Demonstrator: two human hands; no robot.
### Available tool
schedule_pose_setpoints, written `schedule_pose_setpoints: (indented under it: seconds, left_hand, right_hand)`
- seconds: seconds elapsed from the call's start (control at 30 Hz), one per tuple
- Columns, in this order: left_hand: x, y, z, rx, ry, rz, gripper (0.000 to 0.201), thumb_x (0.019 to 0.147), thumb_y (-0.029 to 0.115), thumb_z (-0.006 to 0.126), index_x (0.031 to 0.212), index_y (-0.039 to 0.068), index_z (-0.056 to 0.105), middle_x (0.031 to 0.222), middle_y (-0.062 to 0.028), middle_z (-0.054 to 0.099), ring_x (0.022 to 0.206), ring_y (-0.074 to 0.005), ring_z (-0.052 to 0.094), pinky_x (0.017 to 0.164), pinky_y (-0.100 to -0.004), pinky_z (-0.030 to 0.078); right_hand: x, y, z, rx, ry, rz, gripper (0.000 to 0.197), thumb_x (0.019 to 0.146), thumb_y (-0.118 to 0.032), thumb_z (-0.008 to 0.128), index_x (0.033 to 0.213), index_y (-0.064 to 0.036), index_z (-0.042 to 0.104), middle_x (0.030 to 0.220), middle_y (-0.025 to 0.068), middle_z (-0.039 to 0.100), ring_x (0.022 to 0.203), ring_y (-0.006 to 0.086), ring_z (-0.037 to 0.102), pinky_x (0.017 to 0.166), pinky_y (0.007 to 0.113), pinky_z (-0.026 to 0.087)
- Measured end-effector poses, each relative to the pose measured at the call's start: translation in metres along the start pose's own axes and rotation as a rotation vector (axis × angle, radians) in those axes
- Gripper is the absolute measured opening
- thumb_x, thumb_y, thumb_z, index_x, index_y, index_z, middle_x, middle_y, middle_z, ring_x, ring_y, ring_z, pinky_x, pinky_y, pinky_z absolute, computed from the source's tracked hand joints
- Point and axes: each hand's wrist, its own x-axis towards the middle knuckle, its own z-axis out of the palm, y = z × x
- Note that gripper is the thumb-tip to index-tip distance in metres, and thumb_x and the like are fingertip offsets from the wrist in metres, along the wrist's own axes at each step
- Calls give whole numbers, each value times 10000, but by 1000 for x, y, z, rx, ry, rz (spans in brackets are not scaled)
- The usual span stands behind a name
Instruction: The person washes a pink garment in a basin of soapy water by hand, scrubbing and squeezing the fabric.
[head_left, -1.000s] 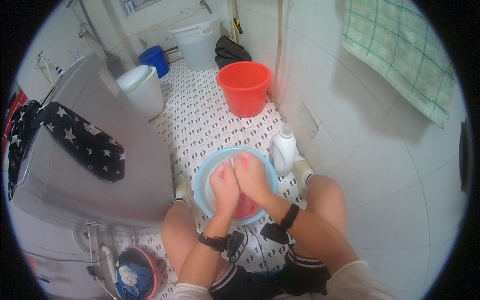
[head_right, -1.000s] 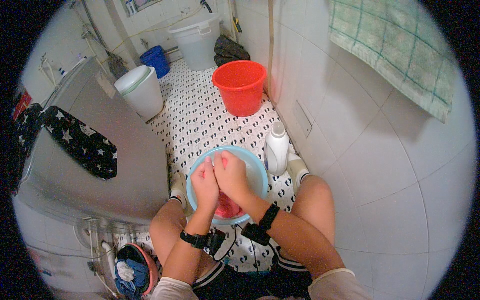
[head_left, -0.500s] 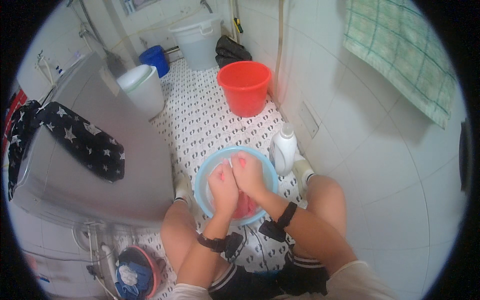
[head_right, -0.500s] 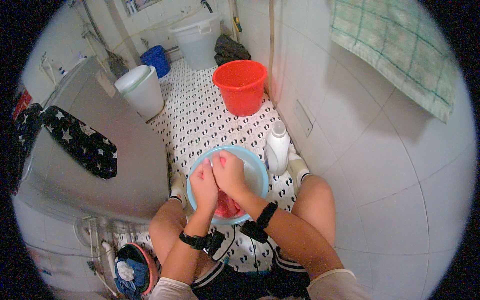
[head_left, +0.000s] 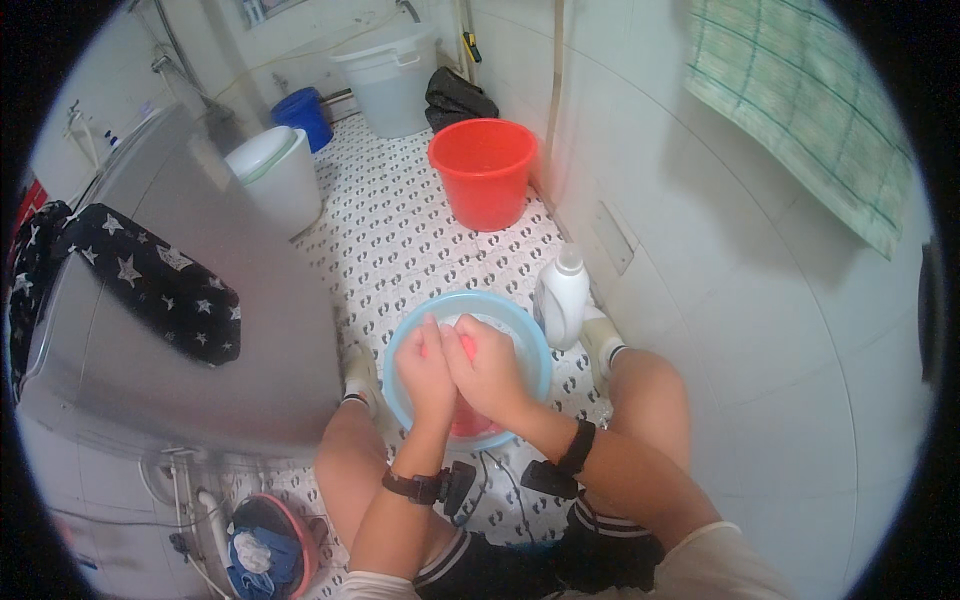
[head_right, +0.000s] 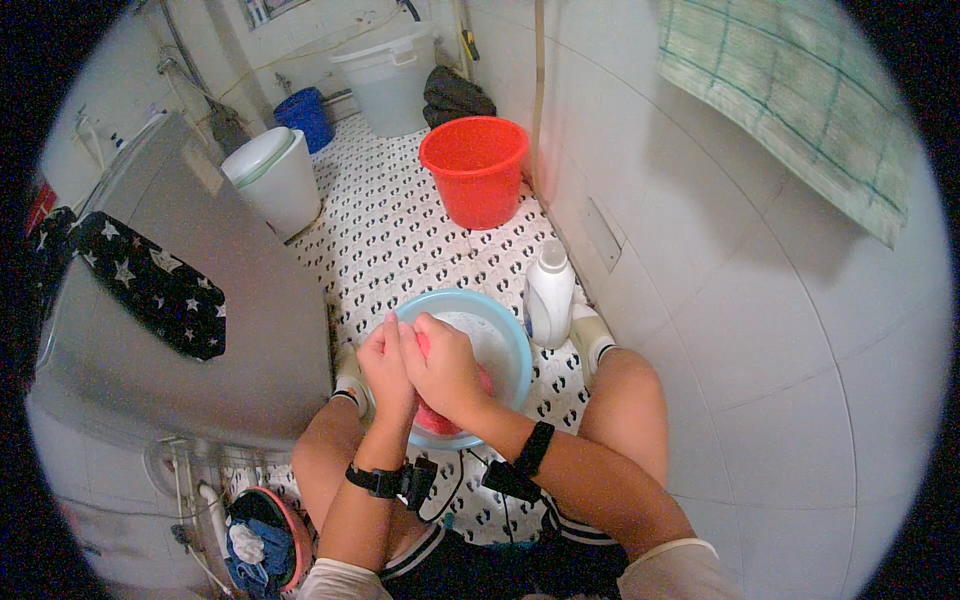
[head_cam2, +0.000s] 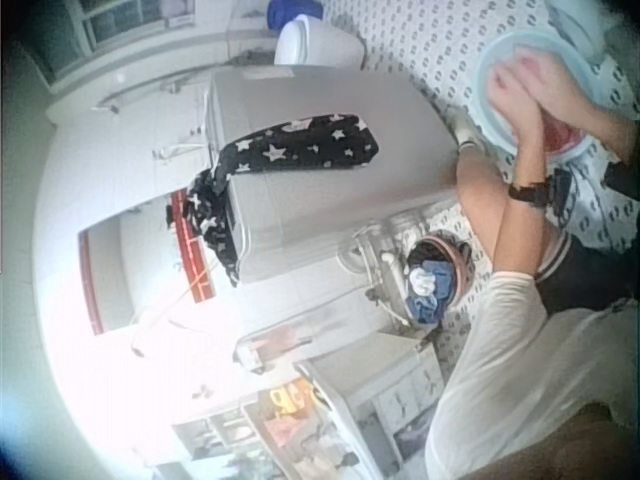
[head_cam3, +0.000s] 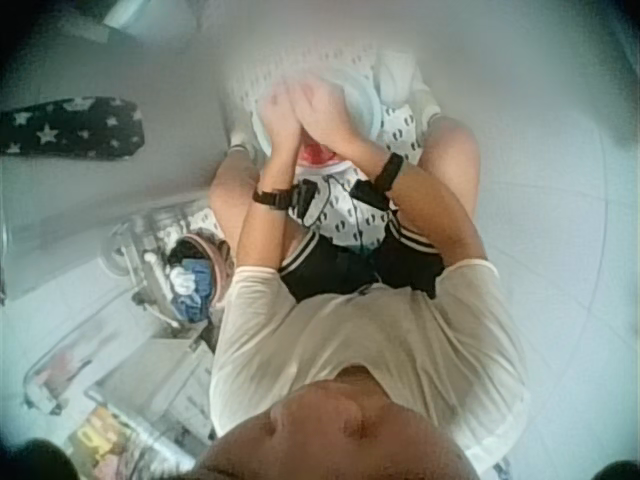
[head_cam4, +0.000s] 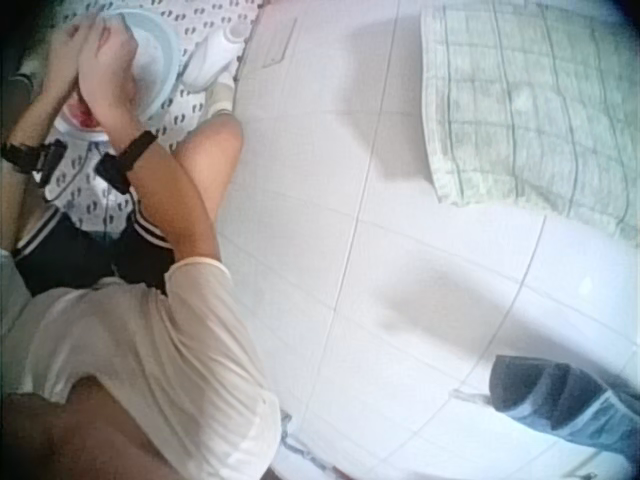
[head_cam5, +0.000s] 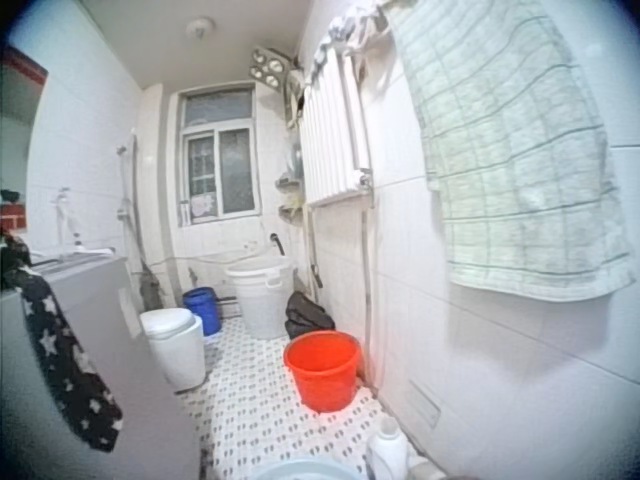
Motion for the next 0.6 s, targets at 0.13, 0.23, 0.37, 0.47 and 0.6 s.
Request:
schedule_pose_setpoints:
  seconds: [0.13, 0.23, 0.37, 0.47, 0.6]
  left_hand:
    - [-18, 20, 18, -44, -64, 34, 439, 1035, 256, 541, 674, 7, 567, 621, 34, 537, 595, -45, 423, 505, -267, 355]
    - [-1, 4, 10, -42, -15, 40, 439, 1033, 260, 546, 672, 11, 574, 612, 35, 531, 589, -47, 429, 504, -265, 357]
    - [-1, -3, 9, -87, -9, -6, 440, 1032, 259, 545, 668, 13, 581, 610, 31, 532, 585, -47, 433, 501, -264, 357]
    - [-12, 19, 20, -56, -83, -23, 439, 1030, 243, 537, 663, 7, 578, 613, 30, 539, 593, -46, 431, 512, -259, 357]
    - [-2, 9, 11, -77, -39, -35, 440, 1029, 236, 539, 658, 2, 574, 614, 27, 541, 598, -47, 430, 515, -258, 356]
  right_hand:
    - [15, 14, -12, 17, 30, 187, 281, 950, -197, 585, 777, 18, 534, 711, 272, 567, 662, 443, 587, 601, 459, 458]
    - [8, 10, -3, 65, 79, 186, 278, 945, -192, 588, 768, 13, 527, 698, 270, 561, 653, 447, 580, 595, 462, 455]
    - [8, 11, -3, -29, 38, 18, 296, 961, -202, 576, 778, 30, 553, 684, 255, 567, 611, 433, 566, 562, 453, 440]
    - [20, 23, -12, 41, 42, 194, 287, 973, -187, 560, 778, 22, 543, 662, 218, 544, 575, 267, 511, 586, 396, 440]
    - [2, 3, -5, 33, 25, 59, 279, 964, -197, 568, 791, 21, 554, 704, 256, 571, 625, 418, 570, 579, 443, 447]
